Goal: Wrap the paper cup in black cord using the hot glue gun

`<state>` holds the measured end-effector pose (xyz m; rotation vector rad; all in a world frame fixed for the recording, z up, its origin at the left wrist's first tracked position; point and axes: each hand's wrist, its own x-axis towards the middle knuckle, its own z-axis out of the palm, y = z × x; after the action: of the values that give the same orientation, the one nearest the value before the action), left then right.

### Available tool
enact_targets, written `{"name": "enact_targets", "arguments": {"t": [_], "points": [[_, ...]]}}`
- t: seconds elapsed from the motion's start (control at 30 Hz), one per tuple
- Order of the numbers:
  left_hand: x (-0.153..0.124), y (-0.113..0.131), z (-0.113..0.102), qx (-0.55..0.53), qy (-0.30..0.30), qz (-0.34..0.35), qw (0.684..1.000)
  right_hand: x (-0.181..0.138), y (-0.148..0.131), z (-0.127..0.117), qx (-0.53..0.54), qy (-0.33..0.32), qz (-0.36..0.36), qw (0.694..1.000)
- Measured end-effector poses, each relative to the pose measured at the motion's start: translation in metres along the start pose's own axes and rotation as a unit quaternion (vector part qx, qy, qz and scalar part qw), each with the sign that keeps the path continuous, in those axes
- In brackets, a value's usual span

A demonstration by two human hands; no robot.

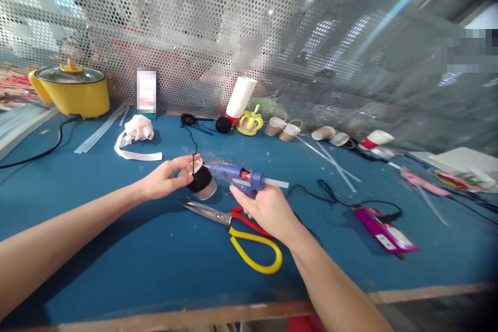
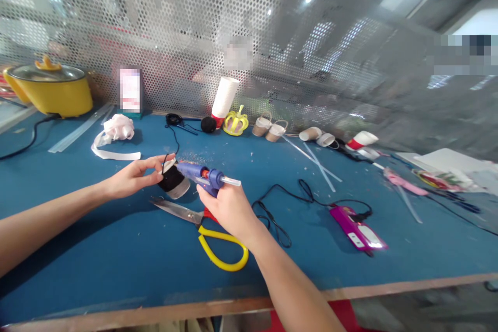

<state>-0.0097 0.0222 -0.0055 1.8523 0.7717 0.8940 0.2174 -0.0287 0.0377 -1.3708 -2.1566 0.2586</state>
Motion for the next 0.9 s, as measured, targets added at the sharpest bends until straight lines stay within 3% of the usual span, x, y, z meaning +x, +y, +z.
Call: {"name": "enact_targets", "arguments": {"t": [0.9], "points": [[0.0005,-0.0008,-0.0004,0.013,-0.002,0.012,1.000,-0.0044,-0.0093,0.0002,0.013,-0.022,-0.022,0.999]]}}
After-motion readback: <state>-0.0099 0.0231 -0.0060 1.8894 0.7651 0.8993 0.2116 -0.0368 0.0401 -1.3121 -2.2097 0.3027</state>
